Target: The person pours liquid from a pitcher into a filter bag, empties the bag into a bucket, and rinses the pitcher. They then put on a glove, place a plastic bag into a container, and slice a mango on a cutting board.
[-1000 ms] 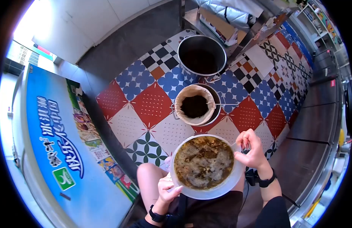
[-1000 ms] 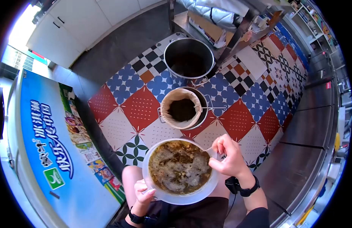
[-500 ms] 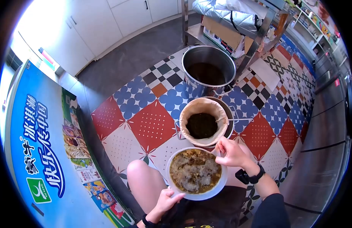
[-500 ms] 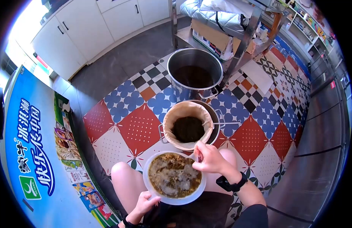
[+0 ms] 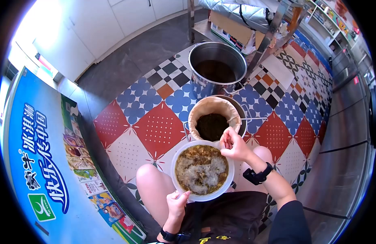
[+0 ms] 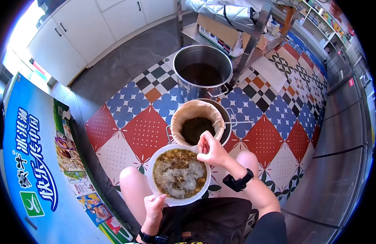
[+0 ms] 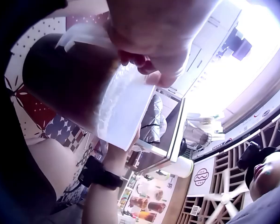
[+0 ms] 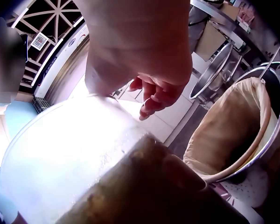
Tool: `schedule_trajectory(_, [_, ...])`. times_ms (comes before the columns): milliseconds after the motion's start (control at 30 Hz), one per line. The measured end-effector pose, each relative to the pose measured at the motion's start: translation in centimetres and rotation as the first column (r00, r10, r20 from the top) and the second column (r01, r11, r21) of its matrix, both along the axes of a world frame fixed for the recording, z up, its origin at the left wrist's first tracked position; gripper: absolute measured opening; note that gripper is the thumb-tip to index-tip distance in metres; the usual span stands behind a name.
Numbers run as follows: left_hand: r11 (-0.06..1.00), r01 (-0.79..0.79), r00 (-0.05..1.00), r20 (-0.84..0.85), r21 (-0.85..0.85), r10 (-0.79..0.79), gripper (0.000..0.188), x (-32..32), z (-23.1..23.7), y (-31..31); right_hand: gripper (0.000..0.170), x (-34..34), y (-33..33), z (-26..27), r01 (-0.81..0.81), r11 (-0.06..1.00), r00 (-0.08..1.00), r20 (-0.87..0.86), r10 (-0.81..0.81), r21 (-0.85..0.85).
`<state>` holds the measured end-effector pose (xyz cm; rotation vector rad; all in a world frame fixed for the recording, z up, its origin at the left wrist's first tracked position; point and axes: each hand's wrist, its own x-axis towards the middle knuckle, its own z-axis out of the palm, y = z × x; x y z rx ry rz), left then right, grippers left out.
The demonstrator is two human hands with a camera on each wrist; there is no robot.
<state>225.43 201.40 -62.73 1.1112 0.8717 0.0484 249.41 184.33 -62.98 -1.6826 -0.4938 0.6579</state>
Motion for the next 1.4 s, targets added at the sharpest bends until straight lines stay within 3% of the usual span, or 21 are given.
schedule_trajectory(67, [1.000, -0.013, 1.000, 0.024, -0.002, 0.013, 0.025, 0.1, 0.5, -0.1, 0.035, 0.0, -0.3, 0.1, 0.015, 0.998, 0.998, -0.054, -0.011, 0.061])
schedule_trajectory(167, [0.999, -0.033, 0.997, 0.072, -0.004, 0.033, 0.027, 0.3, 1.2, -0.2, 0.025, -0.2, 0.0, -1.1, 0.088, 0.916, 0.991, -0.128, -0.040, 0.392])
schedule_trajectory(233, [0.999, -0.031, 0.997, 0.067, 0.010, 0.030, 0.028, 1.0, 2.1, -0.1, 0.020, -1.3, -0.1, -2.0, 0.212, 0.905, 0.977, -0.051, -0.208, 0.369])
schedule_trajectory(300, [0.999, -0.039, 0.998, 0.052, 0.006, 0.039, 0.029, 1.8, 3.1, -0.1, 0.019, -2.7, -0.2, -2.3, 0.310, 0.832, 0.942, -0.026, -0.336, 0.460])
schedule_trajectory(433, [0.996, -0.052, 0.998, -0.019, 0.070, 0.053, 0.033, 3.1, 2.1, -0.8, 0.025, -4.0, 0.7, -3.0, 0.411, 0.740, 0.889, -0.056, -0.454, 0.533])
schedule_trajectory(500, [0.992, -0.026, 0.999, -0.027, 0.123, 0.030, 0.034, 3.7, 1.8, -1.2, 0.031, -6.2, 1.4, -4.2, 0.428, 0.679, 0.841, 0.013, -0.541, 0.596])
schedule_trajectory(567, [0.986, -0.011, 0.999, -0.048, 0.165, 0.019, 0.035, 4.4, 1.4, -1.5, 0.033, -6.9, 1.5, -5.0, 0.504, 0.562, 0.803, -0.116, -0.584, 0.656])
schedule_trajectory(800, [0.976, 0.010, 0.989, -0.146, 0.216, 0.022, 0.035, 5.4, 1.0, -2.2, 0.023, -7.0, 1.6, -7.1, 0.659, 0.602, 0.735, -0.216, -0.642, 0.450])
schedule_trajectory(933, [0.982, -0.008, 0.986, -0.160, 0.189, 0.039, 0.035, 5.4, 0.7, -2.1, 0.019, -5.7, 0.2, -7.9, 0.589, 0.737, 0.806, -0.176, -0.566, 0.330])
schedule_trajectory(967, [0.982, -0.009, 0.987, -0.159, 0.188, 0.039, 0.036, 5.3, 0.7, -2.0, 0.018, -4.5, -0.5, -8.7, 0.562, 0.773, 0.808, 0.006, -0.589, 0.294])
schedule_trajectory(1033, [0.979, -0.005, 0.984, -0.173, 0.204, 0.041, 0.037, 5.6, 1.1, -2.1, 0.020, -1.3, -2.3, -9.3, 0.600, 0.782, 0.763, 0.175, -0.623, 0.170])
schedule_trajectory(1067, [0.978, -0.003, 0.983, -0.178, 0.210, 0.041, 0.037, 5.6, 1.3, -2.1, 0.020, 1.0, -3.8, -9.4, 0.592, 0.801, 0.658, 0.521, -0.544, 0.088])
schedule_trajectory(1133, [0.981, 0.002, 0.987, -0.159, 0.194, 0.030, 0.034, 5.5, 1.2, -1.7, 0.026, 5.2, -6.1, -8.5, 0.649, 0.761, 0.500, 0.762, -0.412, -0.015])
schedule_trajectory(1167, [0.983, 0.005, 0.989, -0.147, 0.185, 0.022, 0.032, 5.6, 1.2, -1.5, 0.033, 6.7, -7.0, -7.9, 0.661, 0.743, 0.471, 0.830, -0.299, -0.108])
schedule_trajectory(1233, [0.981, 0.013, 0.989, -0.149, 0.194, 0.016, 0.033, 5.9, 1.5, -1.5, 0.034, 9.0, -8.2, -9.2, 0.603, 0.740, 0.519, 0.851, -0.078, -0.299])
schedule_trajectory(1267, [0.979, 0.013, 0.988, -0.155, 0.202, 0.019, 0.033, 6.1, 1.7, -1.5, 0.031, 9.8, -8.4, -9.4, 0.553, 0.726, 0.605, 0.796, -0.013, -0.409])
schedule_trajectory(1367, [0.971, 0.028, 0.985, -0.174, 0.239, 0.014, 0.033, 6.5, 1.9, -1.2, 0.034, 10.3, -8.1, -10.6, 0.472, 0.679, 0.686, 0.718, 0.117, -0.562])
schedule_trajectory(1400, [0.969, 0.027, 0.984, -0.175, 0.244, 0.016, 0.033, 6.8, 2.1, -1.2, 0.033, 10.3, -7.8, -11.2, 0.499, 0.691, 0.646, 0.756, 0.106, -0.523])
